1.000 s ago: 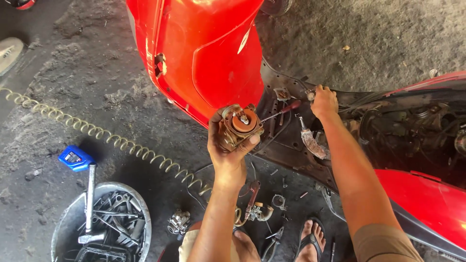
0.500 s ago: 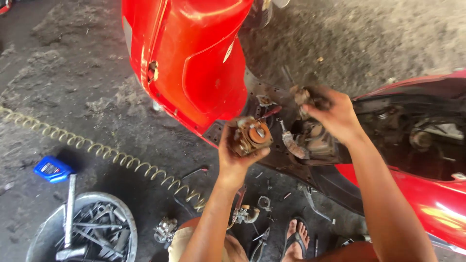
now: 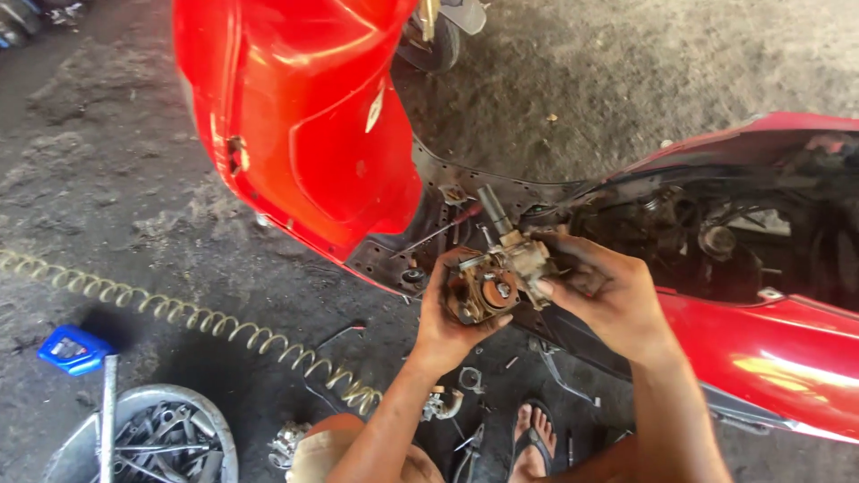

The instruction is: The person disassembles a scooter carburetor using a screwdriver and wrench, removes the float and needle, and cleans the components with a spray can. They then reassemble the parts and place the carburetor back into the scooter.

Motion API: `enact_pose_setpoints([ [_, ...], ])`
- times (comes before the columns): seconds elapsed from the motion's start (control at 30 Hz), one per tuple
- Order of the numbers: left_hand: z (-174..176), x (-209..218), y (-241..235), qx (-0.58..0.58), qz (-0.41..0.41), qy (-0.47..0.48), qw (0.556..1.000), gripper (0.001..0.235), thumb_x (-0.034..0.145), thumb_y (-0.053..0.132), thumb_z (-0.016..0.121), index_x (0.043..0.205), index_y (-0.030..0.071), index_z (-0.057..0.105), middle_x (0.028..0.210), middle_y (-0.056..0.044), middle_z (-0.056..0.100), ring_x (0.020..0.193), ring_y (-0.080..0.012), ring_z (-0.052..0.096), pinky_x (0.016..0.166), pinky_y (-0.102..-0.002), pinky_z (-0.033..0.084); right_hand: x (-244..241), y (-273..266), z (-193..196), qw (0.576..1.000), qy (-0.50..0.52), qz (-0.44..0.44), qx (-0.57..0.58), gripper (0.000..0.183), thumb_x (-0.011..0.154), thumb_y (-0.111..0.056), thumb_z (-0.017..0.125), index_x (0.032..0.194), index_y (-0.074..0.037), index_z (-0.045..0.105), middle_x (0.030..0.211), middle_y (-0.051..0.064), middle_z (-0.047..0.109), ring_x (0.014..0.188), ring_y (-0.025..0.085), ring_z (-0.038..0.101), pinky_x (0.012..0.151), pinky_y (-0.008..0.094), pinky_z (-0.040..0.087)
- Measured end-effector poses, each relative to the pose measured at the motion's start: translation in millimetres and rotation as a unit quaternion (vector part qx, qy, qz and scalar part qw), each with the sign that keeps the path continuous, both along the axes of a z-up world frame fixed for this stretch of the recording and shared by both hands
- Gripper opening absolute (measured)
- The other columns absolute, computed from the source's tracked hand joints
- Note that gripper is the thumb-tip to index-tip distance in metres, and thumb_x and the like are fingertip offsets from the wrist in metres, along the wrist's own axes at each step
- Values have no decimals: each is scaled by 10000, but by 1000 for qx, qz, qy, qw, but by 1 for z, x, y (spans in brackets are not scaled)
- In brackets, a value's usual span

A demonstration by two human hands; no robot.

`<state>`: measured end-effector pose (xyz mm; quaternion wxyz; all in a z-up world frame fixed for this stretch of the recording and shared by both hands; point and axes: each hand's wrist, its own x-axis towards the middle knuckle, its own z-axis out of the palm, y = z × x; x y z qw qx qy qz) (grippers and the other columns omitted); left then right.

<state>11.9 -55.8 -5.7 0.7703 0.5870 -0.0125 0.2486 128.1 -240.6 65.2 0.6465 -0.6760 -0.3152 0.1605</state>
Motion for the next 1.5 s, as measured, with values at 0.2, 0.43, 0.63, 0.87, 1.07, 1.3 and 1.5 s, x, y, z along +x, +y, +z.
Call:
enact_pose_setpoints([
  [0.2, 6, 7, -14, 31, 33, 12, 999, 826, 680, -58, 897, 1358, 68, 441, 1396, -82, 488, 1261, -186, 577, 1056, -334, 527, -3, 3, 16, 999, -20, -22, -37, 538, 832, 22, 784, 1336, 77, 606, 1118, 115, 744, 993, 126, 708, 845, 279, 612],
  [0.43, 4, 7, -17, 124, 94, -18, 988, 822, 691, -21, 931, 1349, 68, 447, 1386, -105, 510, 1263, -216, 579, 1064, -353, 518, -16, 9, 37, 978, -149, -67, -129, 571, 755, -69, 860, 1280, 10, 652, 1110, 79, 758, 914, 97, 715, 752, 257, 614],
  [0.63, 4, 6, -15, 141, 97, -40, 984, 838, 676, -45, 930, 1362, 50, 457, 1387, -113, 525, 1277, -224, 578, 1092, -364, 496, -25, 15, 54, 954, -241, -63, -169, 569, 730, -124, 886, 1248, -30, 672, 1104, 84, 753, 894, 137, 748, 753, 267, 605],
  [0.87, -19, 6, -4, -50, -74, 28, 996, 929, 712, -43, 906, 1497, 37, 415, 1338, -102, 644, 1247, -194, 628, 1090, -367, 524, -20, 10, 58, 938, -318, 15, -134, 582, 703, -37, 827, 1263, -41, 672, 1240, 138, 716, 1136, 269, 719, 963, 344, 562],
  [1.07, -14, 6, -4, -44, -85, 22, 995, 920, 714, -54, 893, 1506, 8, 428, 1387, -89, 623, 1290, -192, 613, 1124, -383, 521, -22, 11, 56, 943, -293, 44, -149, 619, 676, -26, 831, 1274, -57, 674, 1248, 137, 714, 1136, 279, 718, 951, 345, 567],
  [1.3, -5, 4, 0, 10, -90, 33, 995, 883, 710, -46, 905, 1491, 11, 496, 1356, -95, 649, 1264, -195, 621, 1113, -381, 527, -23, 11, 58, 939, -300, 39, -163, 645, 663, -36, 841, 1279, -62, 652, 1232, 139, 716, 1127, 281, 718, 944, 348, 563],
  [1.5, 3, 2, -2, 210, 74, -53, 973, 819, 711, 114, 959, 1413, 41, 545, 1363, -103, 588, 1288, -235, 620, 1121, -380, 523, -19, 7, 52, 945, -284, 74, -143, 621, 684, -22, 815, 1281, -77, 655, 1262, 111, 703, 1123, 254, 724, 919, 332, 587],
])
